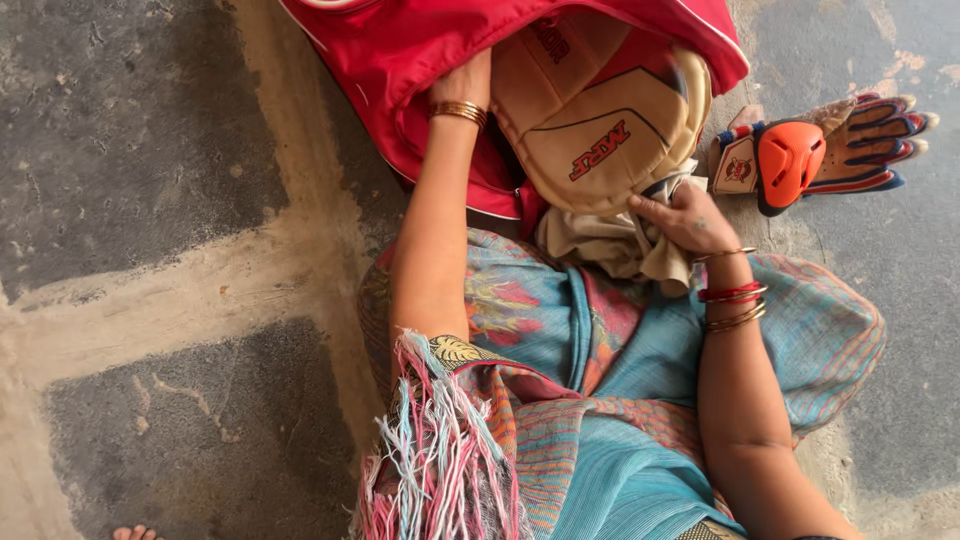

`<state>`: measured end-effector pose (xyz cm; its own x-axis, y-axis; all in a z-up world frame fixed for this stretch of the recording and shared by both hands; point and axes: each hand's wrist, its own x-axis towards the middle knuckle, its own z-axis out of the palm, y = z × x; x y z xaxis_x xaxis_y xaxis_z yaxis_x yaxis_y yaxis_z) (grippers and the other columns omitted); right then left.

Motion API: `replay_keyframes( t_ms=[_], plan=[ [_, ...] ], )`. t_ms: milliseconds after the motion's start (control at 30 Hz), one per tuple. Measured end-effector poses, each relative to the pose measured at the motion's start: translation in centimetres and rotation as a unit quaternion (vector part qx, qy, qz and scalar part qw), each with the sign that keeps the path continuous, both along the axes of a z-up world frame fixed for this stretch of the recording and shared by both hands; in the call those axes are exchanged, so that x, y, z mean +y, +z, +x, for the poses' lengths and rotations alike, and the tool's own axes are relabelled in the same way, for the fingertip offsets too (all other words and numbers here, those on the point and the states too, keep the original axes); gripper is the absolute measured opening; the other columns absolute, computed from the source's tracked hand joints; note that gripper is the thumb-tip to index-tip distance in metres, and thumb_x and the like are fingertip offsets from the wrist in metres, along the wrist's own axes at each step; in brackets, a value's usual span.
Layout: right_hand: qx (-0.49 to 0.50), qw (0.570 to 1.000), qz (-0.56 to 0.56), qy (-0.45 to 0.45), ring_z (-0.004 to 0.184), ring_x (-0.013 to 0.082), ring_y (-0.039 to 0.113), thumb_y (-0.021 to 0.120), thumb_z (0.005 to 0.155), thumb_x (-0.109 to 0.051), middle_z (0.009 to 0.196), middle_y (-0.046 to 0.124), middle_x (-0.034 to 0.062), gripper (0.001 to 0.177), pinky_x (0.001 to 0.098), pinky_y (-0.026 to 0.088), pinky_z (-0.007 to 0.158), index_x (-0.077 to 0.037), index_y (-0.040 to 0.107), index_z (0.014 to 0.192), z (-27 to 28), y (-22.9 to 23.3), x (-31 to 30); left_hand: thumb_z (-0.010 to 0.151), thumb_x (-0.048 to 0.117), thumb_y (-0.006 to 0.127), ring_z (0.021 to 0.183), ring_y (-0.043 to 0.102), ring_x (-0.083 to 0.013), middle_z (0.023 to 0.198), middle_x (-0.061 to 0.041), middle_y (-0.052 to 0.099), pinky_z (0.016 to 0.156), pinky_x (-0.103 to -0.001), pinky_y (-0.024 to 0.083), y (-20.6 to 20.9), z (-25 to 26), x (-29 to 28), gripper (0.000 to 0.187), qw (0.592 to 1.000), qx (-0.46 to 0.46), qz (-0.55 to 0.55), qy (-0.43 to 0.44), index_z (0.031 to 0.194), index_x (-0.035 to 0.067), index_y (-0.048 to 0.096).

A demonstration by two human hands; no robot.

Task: The person wipes down cricket equipment, including leg guards and a helmet, with a cloth.

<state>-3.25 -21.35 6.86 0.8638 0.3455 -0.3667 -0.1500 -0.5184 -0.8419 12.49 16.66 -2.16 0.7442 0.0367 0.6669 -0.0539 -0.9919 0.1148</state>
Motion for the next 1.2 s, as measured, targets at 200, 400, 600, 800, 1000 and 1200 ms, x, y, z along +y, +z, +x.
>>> replay_keyframes(
  t_ms=[200,400,600,800,1000,1200],
  plan=[
    [-0.067,0.969,0.189,-0.146,0.088,0.007,0.065,0.073,0.097,-0.017,0.103,0.074,-0.001,0.028,0.0262,0.056,0.078,-0.001,0.07,0.12,-0.3,-0.5,2.9,0.094,0.01,0.053,0.086,0.07,-0.0389,0.096,-0.019,0.074,0.076,-0.054,0.055,0.7,-1.6,-0.8,0.023,0.987,0.16,-0.017,0.018,0.106,0.008,0.073],
    [-0.14,0.913,0.327,-0.202,0.099,0.0095,0.066,0.075,0.098,-0.007,0.115,0.071,0.0027,0.032,0.0259,0.055,0.089,0.002,0.064,0.127,-0.8,-1.2,3.9,0.078,0.008,0.057,0.086,0.071,-0.0338,0.092,-0.017,0.074,0.076,-0.051,0.056,3.3,-4.8,-2.6,0.025,0.988,0.133,0.068,0.046,0.096,0.01,0.075],
    [-0.129,0.933,0.254,-0.22,0.096,0.0106,0.066,0.076,0.098,-0.009,0.113,0.072,0.0051,0.03,0.0267,0.055,0.085,0.006,0.068,0.124,-1.7,-2.2,4.2,0.096,0.013,0.058,0.081,0.073,-0.0316,0.091,-0.013,0.076,0.072,-0.048,0.058,-1.6,-2.0,0.3,0.022,0.968,0.233,0.072,0.062,0.101,0.016,0.078],
    [-0.184,0.901,0.28,-0.275,0.101,0.0136,0.068,0.077,0.095,-0.01,0.119,0.071,0.0069,0.043,0.0284,0.057,0.091,0.001,0.058,0.131,0.5,-8.2,6.5,0.093,0.02,0.061,0.079,0.074,-0.0323,0.094,-0.009,0.077,0.069,-0.047,0.058,6.3,-5.4,-2.6,0.025,0.984,0.15,-0.066,-0.071,0.102,0.031,0.081],
    [-0.202,0.88,0.315,-0.292,0.104,0.0158,0.069,0.079,0.096,-0.011,0.12,0.072,0.0083,0.041,0.0307,0.058,0.094,0.001,0.06,0.131,4.8,-8.6,9.1,0.085,0.028,0.076,0.074,0.072,-0.0362,0.086,-0.012,0.073,0.064,-0.05,0.056,16.0,-10.7,-7.8,0.024,0.965,0.213,-0.071,-0.132,0.101,0.014,0.065],
    [-0.18,0.891,0.286,-0.304,0.099,0.0156,0.068,0.078,0.094,-0.006,0.116,0.071,0.0073,0.04,0.0305,0.057,0.088,0.0,0.059,0.129,6.5,-8.5,8.3,0.088,0.021,0.078,0.079,0.072,-0.0324,0.083,-0.008,0.072,0.065,-0.047,0.054,21.5,-14.0,-10.5,0.024,0.931,0.159,-0.185,-0.273,0.1,0.014,0.058]
  ],
)
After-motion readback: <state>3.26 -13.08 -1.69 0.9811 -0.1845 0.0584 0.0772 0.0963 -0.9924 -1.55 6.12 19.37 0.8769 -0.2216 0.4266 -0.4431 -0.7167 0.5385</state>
